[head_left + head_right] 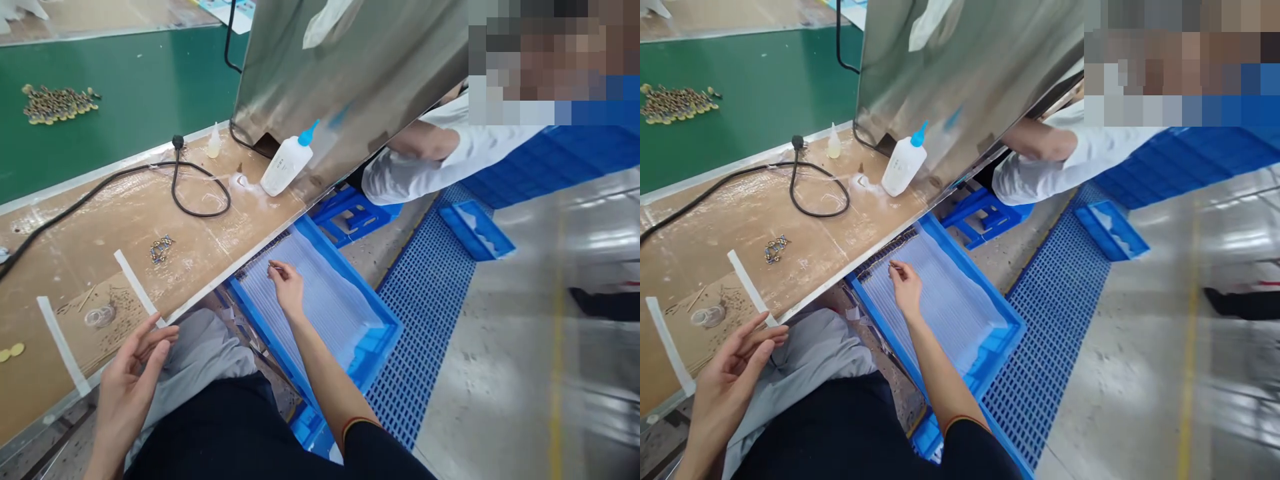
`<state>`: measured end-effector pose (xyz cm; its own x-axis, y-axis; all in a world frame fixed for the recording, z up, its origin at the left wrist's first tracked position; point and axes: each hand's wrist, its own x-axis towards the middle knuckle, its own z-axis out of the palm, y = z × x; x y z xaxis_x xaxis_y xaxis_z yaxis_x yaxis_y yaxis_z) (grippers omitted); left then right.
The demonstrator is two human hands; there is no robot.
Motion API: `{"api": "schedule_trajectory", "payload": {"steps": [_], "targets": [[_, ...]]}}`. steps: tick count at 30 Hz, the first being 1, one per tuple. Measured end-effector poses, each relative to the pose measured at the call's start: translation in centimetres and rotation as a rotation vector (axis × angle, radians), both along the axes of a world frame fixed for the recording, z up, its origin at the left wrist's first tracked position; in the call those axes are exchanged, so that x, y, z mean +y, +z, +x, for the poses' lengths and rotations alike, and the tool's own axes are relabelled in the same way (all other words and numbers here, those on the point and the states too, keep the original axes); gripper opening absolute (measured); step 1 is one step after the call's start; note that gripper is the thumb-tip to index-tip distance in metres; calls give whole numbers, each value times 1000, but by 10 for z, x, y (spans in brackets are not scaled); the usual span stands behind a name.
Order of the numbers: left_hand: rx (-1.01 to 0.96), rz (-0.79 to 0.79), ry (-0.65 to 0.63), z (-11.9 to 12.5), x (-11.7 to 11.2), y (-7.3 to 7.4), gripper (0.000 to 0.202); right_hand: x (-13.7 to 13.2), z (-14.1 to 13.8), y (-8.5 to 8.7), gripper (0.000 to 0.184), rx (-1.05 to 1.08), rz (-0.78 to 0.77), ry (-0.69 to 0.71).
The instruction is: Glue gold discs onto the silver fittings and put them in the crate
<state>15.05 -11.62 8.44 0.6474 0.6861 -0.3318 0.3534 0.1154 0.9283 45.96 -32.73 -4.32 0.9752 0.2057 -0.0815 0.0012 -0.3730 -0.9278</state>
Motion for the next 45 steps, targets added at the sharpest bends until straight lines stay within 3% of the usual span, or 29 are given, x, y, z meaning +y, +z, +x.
{"api": "schedule_trajectory", "payload": {"steps": [2, 5, 9, 13, 22, 28, 32, 35, 38, 40, 42, 45], "targets": [[8, 20, 9, -1, 1, 0, 70, 1, 22, -31, 31, 36, -63, 57], [5, 47, 7, -2, 0, 0, 69, 13, 32, -66, 30, 104, -160, 145], [-1, 59, 5, -4, -3, 2, 65, 27, 29, -89, 33, 152, -274, 196], [12, 56, 16, -9, -4, 1, 64, 30, 28, -93, 32, 157, -350, 226], [9, 23, 75, -12, -3, -2, 59, 32, 24, -78, 39, 100, -399, 234], [-14, 139, 199, -30, 6, 11, 41, 30, 12, -61, 54, 59, -344, 167], [195, 516, 475, -66, 45, 17, 28, 20, 4, -48, 54, -55, -268, -11], [346, 770, 547, -93, 76, 15, 27, 18, -9, -23, 45, -204, -168, -204], [417, 882, 438, -105, 97, 7, 31, 36, -29, 22, 35, -373, 13, -252], [464, 940, 356, -105, 104, 1, 32, 59, -42, 56, 31, -437, 116, -101], [534, 1014, 307, -104, 109, -6, 32, 88, -53, 85, 34, -425, 112, 154], [612, 1116, 264, -103, 112, -13, 32, 132, -61, 109, 28, -381, 14, 566]]}}
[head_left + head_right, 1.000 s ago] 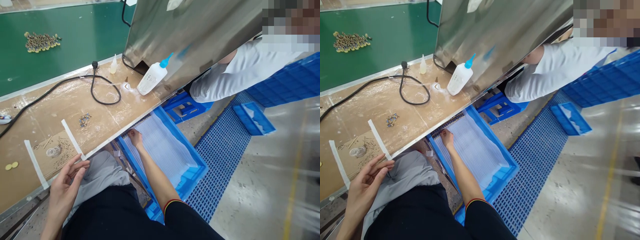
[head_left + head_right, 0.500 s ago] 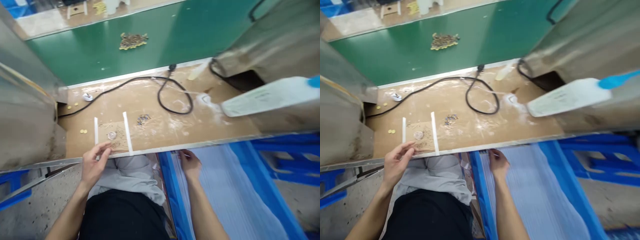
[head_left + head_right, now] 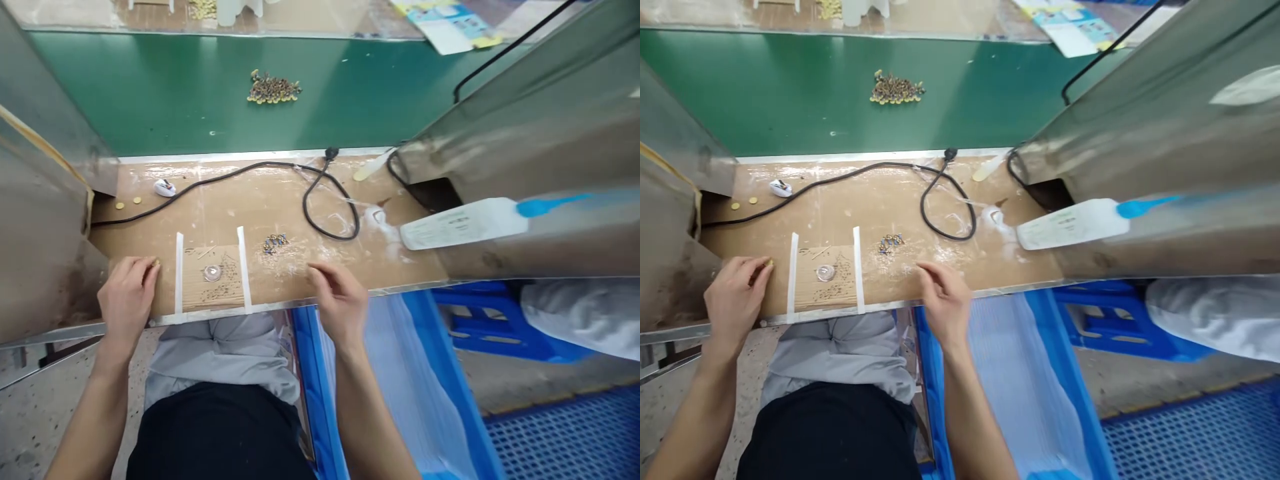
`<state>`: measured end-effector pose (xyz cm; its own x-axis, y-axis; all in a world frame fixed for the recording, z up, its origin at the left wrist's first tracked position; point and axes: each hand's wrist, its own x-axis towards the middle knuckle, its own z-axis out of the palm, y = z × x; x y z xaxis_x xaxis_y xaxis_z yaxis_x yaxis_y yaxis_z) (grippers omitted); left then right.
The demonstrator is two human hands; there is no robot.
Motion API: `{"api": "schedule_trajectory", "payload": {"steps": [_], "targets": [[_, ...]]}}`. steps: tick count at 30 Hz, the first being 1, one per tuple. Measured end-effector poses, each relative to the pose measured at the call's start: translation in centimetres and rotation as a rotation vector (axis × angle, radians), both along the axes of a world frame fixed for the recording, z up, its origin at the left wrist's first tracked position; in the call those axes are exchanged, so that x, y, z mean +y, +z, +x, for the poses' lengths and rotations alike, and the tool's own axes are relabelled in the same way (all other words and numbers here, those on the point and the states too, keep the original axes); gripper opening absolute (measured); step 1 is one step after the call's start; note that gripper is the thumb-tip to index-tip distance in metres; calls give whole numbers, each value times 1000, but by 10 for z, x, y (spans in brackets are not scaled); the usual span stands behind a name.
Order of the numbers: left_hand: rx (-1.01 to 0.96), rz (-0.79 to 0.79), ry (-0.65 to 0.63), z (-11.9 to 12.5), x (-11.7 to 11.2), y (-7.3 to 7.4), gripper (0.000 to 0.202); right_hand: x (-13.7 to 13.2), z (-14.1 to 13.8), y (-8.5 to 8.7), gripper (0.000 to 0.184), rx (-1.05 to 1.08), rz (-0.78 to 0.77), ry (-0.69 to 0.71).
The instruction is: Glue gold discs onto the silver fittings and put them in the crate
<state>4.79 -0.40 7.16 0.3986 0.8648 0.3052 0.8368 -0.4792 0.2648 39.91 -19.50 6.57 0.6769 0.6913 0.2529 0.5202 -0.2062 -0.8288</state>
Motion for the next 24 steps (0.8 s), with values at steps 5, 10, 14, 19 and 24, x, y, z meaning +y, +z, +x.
{"api": "schedule_trajectory", "payload": {"steps": [5, 10, 14, 19, 24], "targets": [[39, 60, -36, -2, 1, -5, 33, 52, -3, 3, 23, -102, -193, 283], [31, 104, -15, 1, 3, -11, 28, 72, -10, -1, 23, -209, -350, 193], [-17, 82, 17, 4, 1, -12, 29, 71, -12, 0, 15, -191, -369, 235], [-354, -213, 32, 2, -24, 6, 26, 57, -7, 5, 16, -116, -351, 313], [-789, -731, 134, 6, -57, 13, 26, 56, -4, 8, 20, -175, -390, 240]]}}
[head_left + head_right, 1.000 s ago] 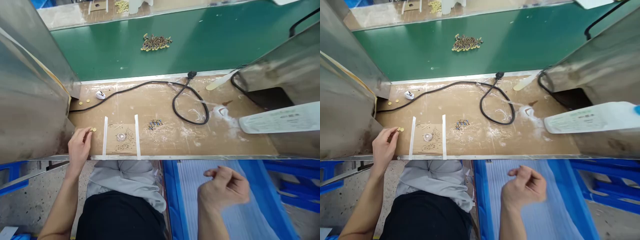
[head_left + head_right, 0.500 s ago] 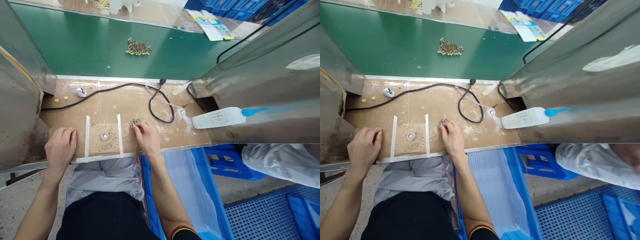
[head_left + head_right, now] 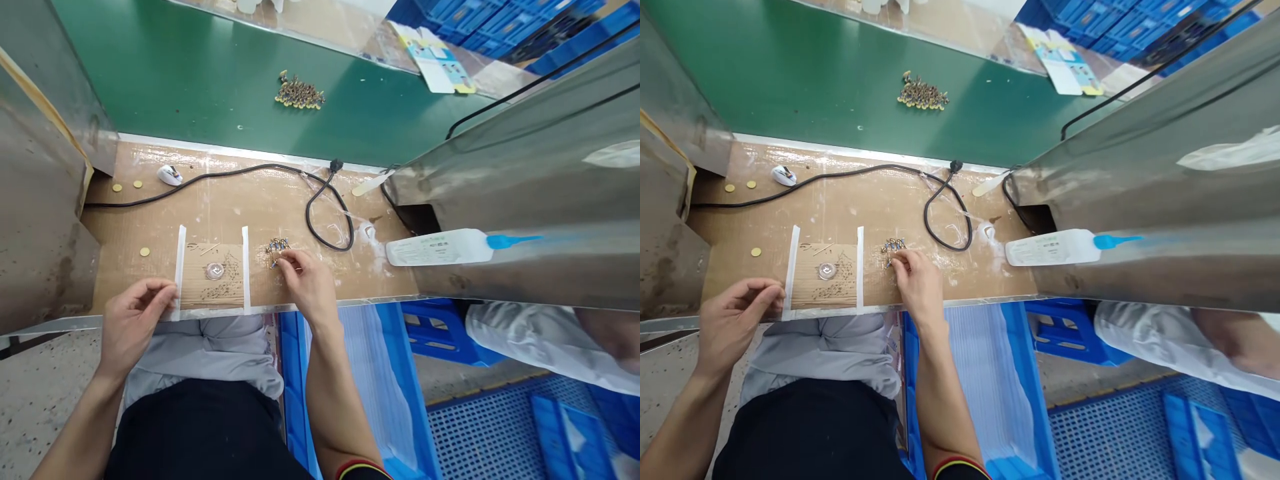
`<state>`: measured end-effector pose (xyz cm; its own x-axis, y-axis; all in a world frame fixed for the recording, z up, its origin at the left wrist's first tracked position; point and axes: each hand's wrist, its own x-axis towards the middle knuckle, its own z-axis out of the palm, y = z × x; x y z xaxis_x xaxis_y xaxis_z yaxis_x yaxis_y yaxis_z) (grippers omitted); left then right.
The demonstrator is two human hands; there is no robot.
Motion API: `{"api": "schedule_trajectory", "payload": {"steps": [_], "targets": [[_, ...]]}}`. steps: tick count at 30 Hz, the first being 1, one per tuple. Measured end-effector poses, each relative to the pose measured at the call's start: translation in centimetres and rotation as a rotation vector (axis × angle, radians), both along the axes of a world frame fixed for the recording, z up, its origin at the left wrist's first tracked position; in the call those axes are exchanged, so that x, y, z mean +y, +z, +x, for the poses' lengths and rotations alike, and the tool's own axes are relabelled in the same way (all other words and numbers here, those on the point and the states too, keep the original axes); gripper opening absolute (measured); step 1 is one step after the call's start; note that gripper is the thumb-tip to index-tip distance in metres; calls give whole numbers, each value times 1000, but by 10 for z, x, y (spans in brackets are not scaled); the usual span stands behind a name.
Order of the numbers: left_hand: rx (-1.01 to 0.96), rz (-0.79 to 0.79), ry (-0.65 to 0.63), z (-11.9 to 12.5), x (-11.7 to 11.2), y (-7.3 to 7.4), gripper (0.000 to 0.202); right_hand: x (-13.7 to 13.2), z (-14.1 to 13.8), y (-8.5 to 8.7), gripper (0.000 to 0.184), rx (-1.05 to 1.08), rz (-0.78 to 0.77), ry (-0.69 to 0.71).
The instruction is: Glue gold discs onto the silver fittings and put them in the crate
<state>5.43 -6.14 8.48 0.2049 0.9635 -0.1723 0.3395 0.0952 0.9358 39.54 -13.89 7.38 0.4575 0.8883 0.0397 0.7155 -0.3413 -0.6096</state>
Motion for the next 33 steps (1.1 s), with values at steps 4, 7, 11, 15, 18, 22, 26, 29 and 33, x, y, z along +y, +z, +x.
{"api": "schedule_trajectory", "payload": {"steps": [4, 7, 11, 15, 18, 22, 26, 29, 33], "targets": [[-227, -151, -35, 14, -11, -6, 28, 7, -2, 1, 14, -94, -112, 9], [-264, -201, -70, 24, -12, -9, 32, 8, -4, 2, 11, -91, -132, 43], [-328, -237, -90, 33, -15, -13, 39, -2, -2, 1, 11, 0, -105, 82], [-381, -236, -78, 39, -20, -20, 38, -14, -4, 0, 17, 53, -38, 110], [-373, -228, -88, 40, -22, -25, 39, -19, -11, 1, 16, 100, 48, 115], [-375, -206, -100, 39, -23, -30, 39, -21, -21, -2, 15, 142, 172, 115], [-354, -170, -112, 39, -23, -30, 33, -20, -34, -9, 11, 194, 242, 55], [-333, -115, -132, 39, -23, -28, 26, -17, -50, -11, 12, 375, 326, 22], [-324, -78, -141, 40, -23, -25, 24, -6, -74, -10, 10, 418, 434, 95]]}}
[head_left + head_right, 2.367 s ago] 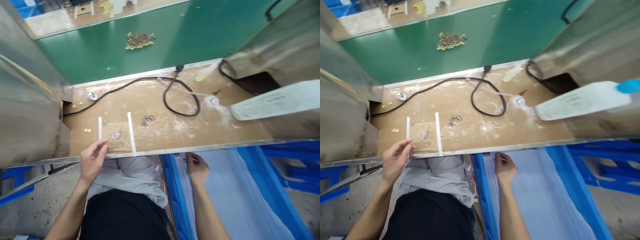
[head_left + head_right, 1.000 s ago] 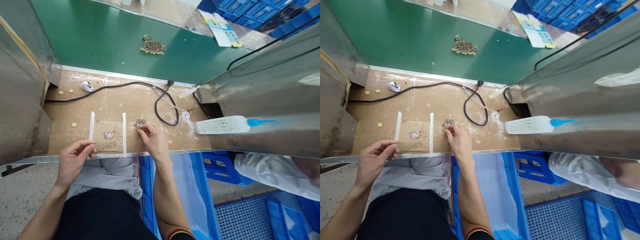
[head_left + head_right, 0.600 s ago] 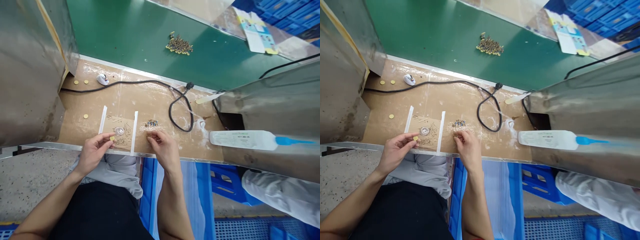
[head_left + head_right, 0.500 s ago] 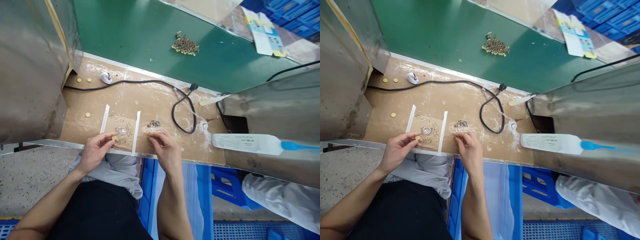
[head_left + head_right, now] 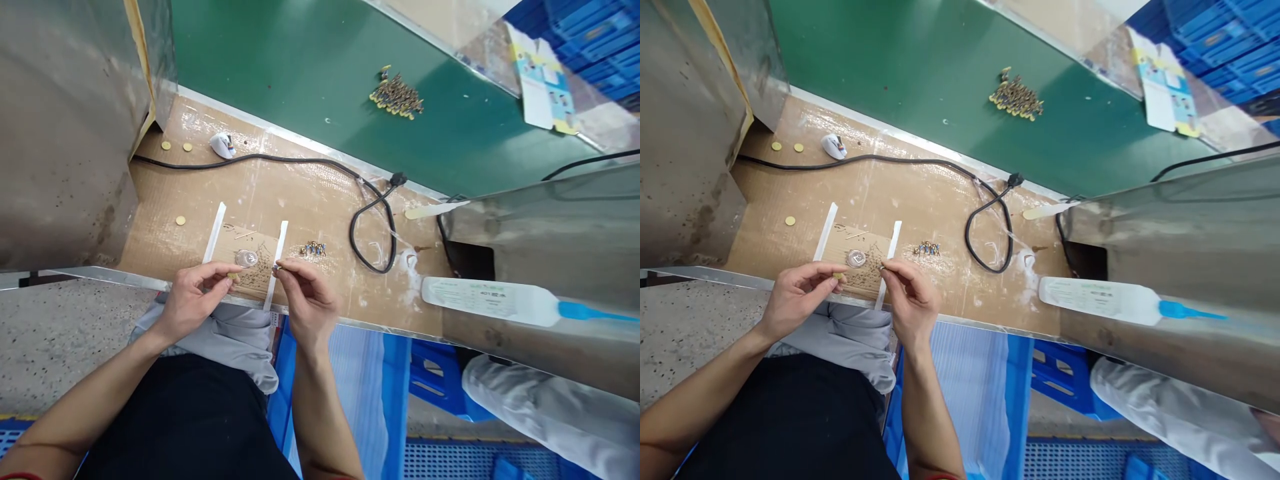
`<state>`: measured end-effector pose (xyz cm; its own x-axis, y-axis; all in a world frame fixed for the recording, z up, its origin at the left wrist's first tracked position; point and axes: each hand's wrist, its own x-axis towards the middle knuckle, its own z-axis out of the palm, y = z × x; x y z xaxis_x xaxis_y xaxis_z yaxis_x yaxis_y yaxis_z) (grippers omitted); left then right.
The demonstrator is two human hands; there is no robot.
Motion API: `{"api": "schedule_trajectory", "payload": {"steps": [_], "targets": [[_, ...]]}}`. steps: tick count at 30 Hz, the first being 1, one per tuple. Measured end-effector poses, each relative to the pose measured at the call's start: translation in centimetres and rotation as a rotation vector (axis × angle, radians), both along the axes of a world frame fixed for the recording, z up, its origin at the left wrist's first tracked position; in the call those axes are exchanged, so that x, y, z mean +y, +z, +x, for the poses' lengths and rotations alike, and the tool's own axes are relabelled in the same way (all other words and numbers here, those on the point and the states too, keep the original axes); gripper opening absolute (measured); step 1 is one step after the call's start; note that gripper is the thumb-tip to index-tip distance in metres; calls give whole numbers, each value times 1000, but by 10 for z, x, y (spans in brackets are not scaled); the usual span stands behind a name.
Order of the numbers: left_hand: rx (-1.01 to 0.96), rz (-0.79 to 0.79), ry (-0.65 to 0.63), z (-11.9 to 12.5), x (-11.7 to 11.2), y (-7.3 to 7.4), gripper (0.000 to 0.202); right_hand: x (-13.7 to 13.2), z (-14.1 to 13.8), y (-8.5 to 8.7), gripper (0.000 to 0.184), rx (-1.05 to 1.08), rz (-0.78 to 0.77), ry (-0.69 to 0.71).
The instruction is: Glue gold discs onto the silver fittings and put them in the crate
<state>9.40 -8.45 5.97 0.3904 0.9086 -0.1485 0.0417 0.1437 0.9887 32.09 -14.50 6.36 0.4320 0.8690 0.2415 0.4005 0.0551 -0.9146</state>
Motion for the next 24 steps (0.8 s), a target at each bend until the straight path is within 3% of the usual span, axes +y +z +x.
{"api": "schedule_trajectory", "payload": {"steps": [14, 24], "targets": [[13, -21, 9, 1, -1, 2, 21, 15, -18, -3, 24, -323, 154, 49], [-37, -93, -8, 0, -1, -2, 30, 15, -19, -5, 21, -367, 136, 54]]}}
